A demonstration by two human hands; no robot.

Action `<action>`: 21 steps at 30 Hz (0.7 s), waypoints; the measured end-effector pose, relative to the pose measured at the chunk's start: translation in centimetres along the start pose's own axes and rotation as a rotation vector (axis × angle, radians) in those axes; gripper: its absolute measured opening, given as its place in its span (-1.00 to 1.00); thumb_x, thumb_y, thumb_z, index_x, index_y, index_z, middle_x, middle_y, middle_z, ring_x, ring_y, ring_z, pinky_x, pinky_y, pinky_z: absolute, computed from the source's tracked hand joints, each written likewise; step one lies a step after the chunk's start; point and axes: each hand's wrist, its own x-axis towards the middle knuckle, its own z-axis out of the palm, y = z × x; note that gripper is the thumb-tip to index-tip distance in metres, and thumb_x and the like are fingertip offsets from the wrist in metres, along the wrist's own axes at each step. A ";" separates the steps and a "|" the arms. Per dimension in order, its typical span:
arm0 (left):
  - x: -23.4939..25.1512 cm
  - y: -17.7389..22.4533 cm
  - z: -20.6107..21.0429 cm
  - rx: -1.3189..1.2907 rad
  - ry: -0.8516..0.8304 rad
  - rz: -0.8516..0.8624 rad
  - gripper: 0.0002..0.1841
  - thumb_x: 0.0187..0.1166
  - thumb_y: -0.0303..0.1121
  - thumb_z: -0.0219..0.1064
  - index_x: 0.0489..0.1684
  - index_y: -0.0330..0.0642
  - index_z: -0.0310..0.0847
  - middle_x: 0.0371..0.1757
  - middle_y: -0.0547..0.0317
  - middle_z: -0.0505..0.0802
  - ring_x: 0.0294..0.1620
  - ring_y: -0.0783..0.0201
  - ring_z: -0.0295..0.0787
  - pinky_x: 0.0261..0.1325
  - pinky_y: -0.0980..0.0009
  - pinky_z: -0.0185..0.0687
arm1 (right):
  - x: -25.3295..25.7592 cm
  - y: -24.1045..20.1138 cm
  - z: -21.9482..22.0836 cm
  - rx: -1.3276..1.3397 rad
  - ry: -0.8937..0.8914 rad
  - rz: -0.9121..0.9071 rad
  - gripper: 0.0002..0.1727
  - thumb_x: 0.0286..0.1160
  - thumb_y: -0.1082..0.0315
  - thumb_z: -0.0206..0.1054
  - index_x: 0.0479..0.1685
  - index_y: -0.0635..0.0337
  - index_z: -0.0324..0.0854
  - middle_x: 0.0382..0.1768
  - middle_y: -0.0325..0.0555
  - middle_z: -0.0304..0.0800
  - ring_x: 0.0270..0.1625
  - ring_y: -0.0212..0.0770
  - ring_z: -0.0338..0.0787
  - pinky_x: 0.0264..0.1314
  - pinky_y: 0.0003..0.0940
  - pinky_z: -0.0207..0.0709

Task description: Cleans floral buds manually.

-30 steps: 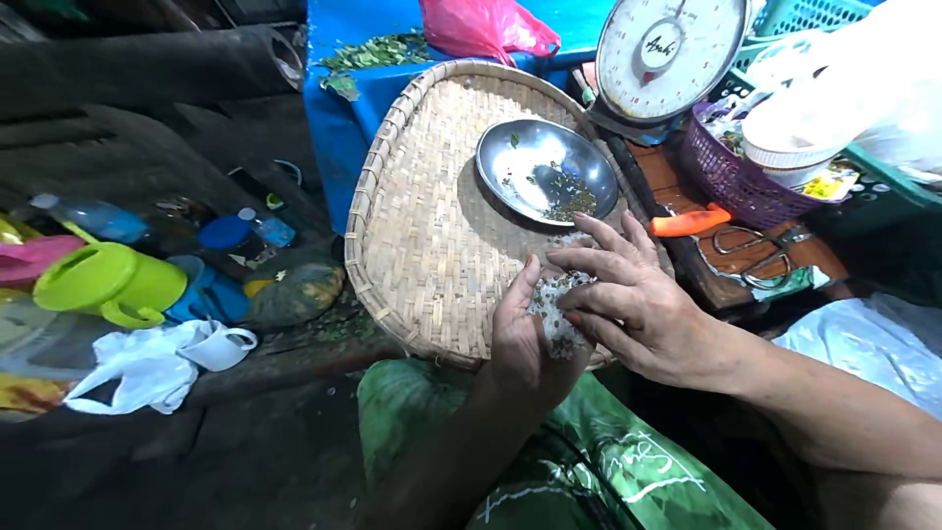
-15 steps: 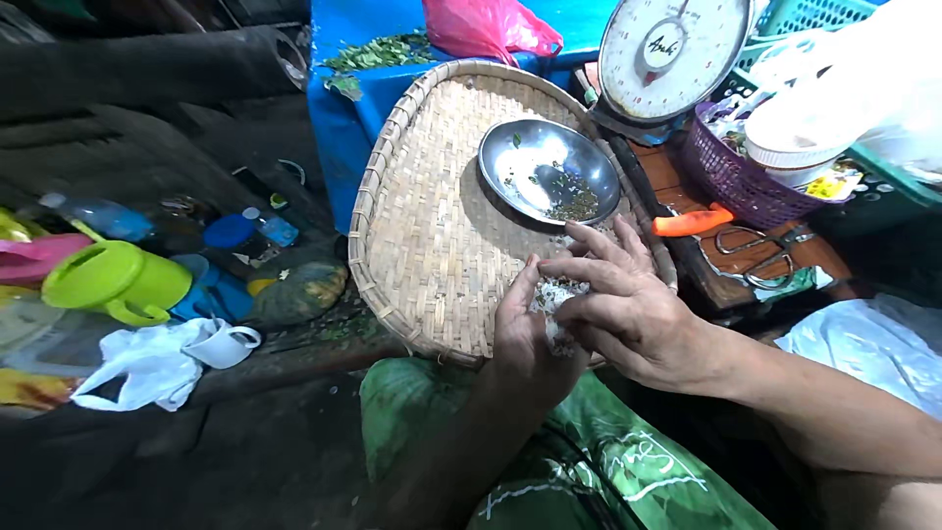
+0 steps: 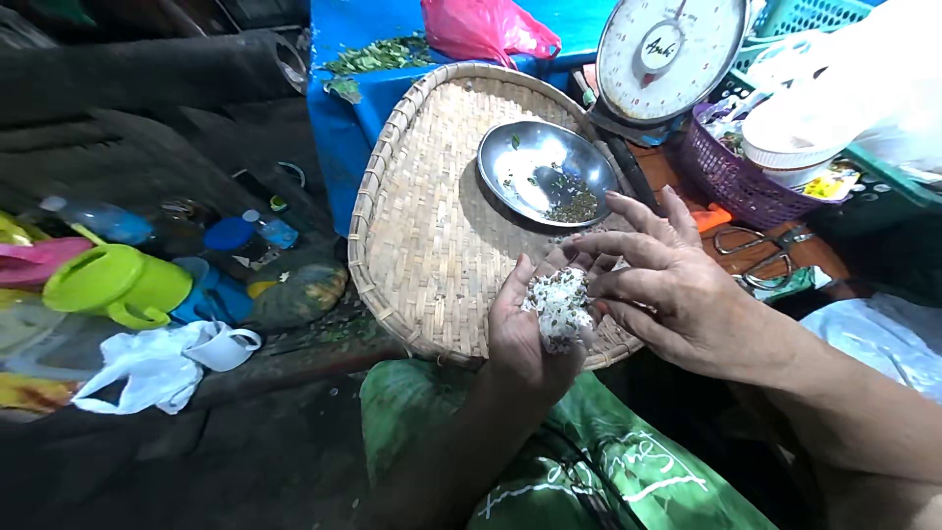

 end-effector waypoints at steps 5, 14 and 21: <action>-0.1 0.0 -0.1 0.006 0.036 0.017 -0.33 0.77 0.11 -0.35 0.20 -0.22 0.59 0.08 -0.03 0.80 0.10 0.17 0.79 0.14 0.29 0.73 | 0.0 -0.1 0.7 -0.029 0.012 -0.005 -0.72 0.65 0.21 0.24 -0.23 0.04 0.87 0.42 -0.03 0.73 0.79 0.31 0.22 0.71 0.65 -0.36; -0.3 -0.3 0.0 0.006 0.063 0.053 -0.39 0.78 0.09 -0.28 0.07 -0.20 0.61 -0.04 -0.02 0.81 0.03 0.18 0.81 0.12 0.24 0.74 | 0.1 0.1 1.7 0.024 0.062 -0.029 -0.77 0.61 0.28 0.27 -0.26 0.10 0.85 0.34 0.00 0.78 0.76 0.29 0.30 0.71 0.65 -0.31; -0.1 0.0 0.1 0.000 0.013 -0.007 -0.30 0.78 0.08 -0.42 0.44 -0.23 0.47 0.27 -0.07 0.75 0.28 0.11 0.74 0.32 0.22 0.65 | 0.0 0.0 -0.9 -0.054 -0.002 0.010 -0.63 0.69 0.07 0.19 -0.30 0.01 0.86 0.33 -0.11 0.80 0.79 0.29 0.23 0.72 0.64 -0.39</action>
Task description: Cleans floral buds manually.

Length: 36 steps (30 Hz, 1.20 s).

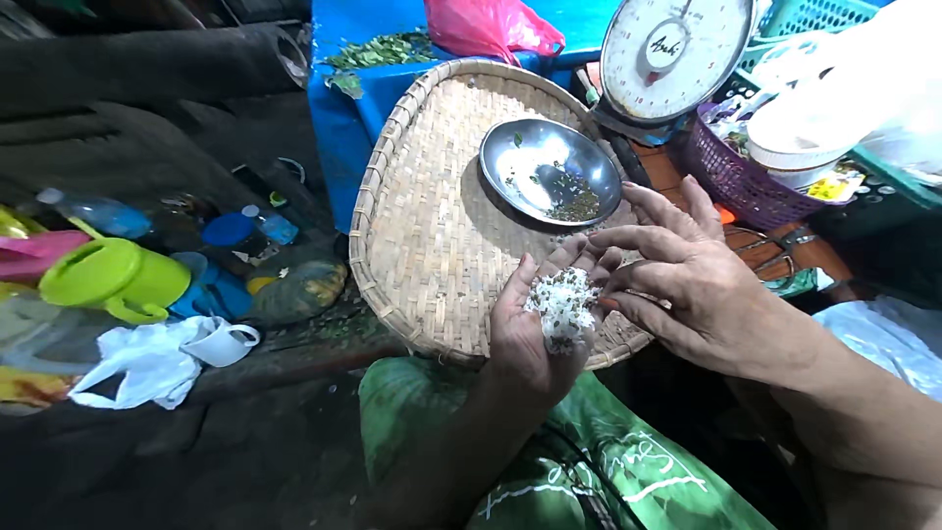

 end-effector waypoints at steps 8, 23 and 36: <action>-0.3 -0.3 -0.3 -0.002 0.036 0.027 -0.41 0.78 0.09 -0.25 0.10 -0.14 0.63 -0.05 0.05 0.82 0.00 0.25 0.81 0.05 0.32 0.74 | 0.0 -0.5 2.3 0.019 -0.023 -0.041 -0.71 0.68 0.17 0.23 -0.11 0.01 0.88 0.43 -0.01 0.72 0.79 0.30 0.24 0.72 0.65 -0.34; -0.2 -0.1 0.3 0.069 0.079 0.051 -0.30 0.79 0.07 -0.44 0.45 -0.19 0.50 0.25 -0.06 0.77 0.30 0.09 0.74 0.33 0.19 0.65 | -0.1 0.0 -0.5 -0.015 -0.043 -0.003 -0.70 0.63 0.21 0.18 -0.24 0.01 0.87 0.38 -0.08 0.76 0.80 0.31 0.19 0.71 0.66 -0.42; 0.8 -0.2 -0.1 0.057 0.103 0.036 -0.43 0.82 0.03 -0.36 0.07 -0.10 0.58 -0.17 0.11 0.78 -0.17 0.24 0.77 -0.11 0.33 0.71 | -0.6 1.9 2.6 0.128 -0.116 -0.009 -0.60 0.68 0.07 0.12 -0.11 0.10 0.84 0.47 0.03 0.69 0.76 0.39 0.26 0.69 0.67 -0.29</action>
